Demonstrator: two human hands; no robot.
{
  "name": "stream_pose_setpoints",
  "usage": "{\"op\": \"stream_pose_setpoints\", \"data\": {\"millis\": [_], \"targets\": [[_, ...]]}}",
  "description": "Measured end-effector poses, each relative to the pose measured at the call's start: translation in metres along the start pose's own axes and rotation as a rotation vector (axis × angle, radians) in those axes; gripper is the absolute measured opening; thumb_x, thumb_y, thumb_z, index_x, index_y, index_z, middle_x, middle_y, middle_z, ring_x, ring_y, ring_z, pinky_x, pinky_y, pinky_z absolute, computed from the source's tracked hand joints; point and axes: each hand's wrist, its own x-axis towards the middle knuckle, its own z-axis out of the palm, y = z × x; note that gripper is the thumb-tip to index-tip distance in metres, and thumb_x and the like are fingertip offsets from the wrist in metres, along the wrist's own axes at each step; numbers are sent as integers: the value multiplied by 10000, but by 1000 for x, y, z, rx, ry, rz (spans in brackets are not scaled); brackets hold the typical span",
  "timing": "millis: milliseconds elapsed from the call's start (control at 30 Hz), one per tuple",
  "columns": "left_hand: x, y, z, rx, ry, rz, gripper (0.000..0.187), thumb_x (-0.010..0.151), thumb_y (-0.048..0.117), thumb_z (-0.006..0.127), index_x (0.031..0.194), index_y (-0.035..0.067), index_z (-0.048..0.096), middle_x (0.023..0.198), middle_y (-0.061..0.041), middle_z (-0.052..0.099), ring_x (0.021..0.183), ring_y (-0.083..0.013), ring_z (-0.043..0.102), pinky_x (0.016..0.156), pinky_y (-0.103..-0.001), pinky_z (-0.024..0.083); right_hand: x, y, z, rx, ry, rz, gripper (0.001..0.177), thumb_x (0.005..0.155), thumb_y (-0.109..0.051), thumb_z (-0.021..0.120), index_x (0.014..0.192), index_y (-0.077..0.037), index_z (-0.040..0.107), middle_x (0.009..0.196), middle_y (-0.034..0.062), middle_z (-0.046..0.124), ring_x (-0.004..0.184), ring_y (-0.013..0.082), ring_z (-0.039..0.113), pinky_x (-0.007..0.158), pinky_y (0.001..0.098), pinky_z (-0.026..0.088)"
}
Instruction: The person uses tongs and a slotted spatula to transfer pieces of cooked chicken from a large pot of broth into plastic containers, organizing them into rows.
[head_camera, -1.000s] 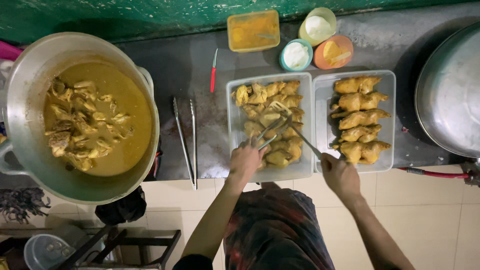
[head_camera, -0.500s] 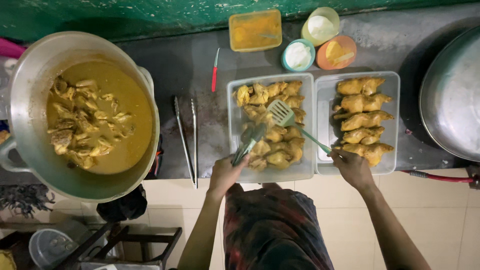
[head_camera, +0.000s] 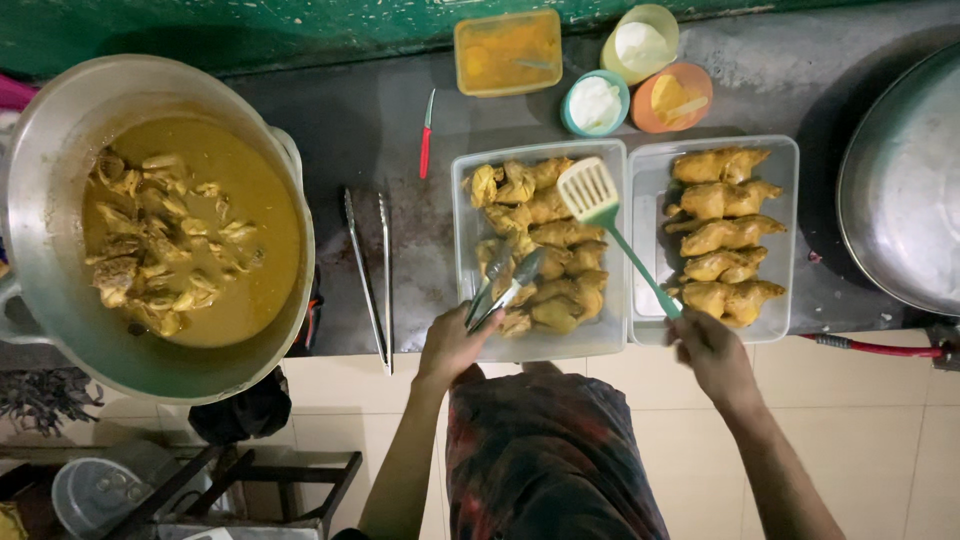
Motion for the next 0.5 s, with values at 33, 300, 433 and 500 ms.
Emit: {"op": "stream_pose_setpoints", "data": {"millis": [33,300,433,500], "targets": [[0,-2,2,-47,35,-6,700,803,650,454,1097,25,572,989,-212,632,1022,-365,593,849,-444,481,-9,-6,-7,188,-90,26,254,912,-325,492,985,-135,644,730,150,645,748,315,579,704,434,469],[-6,-58,25,-410,309,226,416,825,455,517,1070,122,564,887,-35,629,843,-204,598,730,-279,417,-42,35,9,490,139,184,288,922,-220,395,945,-6,586,766,110,509,666,175,423,533,309,326],[-11,-72,32,-526,378,106,241,838,336,573,962,138,632,691,-2,583,658,-109,515,645,-227,388,-49,63,38,351,185,205,399,956,-367,456,818,-15,585,769,131,613,771,220,547,691,345,397],[-12,-74,31,-532,387,40,218,847,329,573,897,131,653,547,-11,524,535,-100,474,572,-224,374,-58,53,42,353,163,165,424,970,-377,452,804,-3,565,747,129,613,753,214,561,665,340,406]]}}
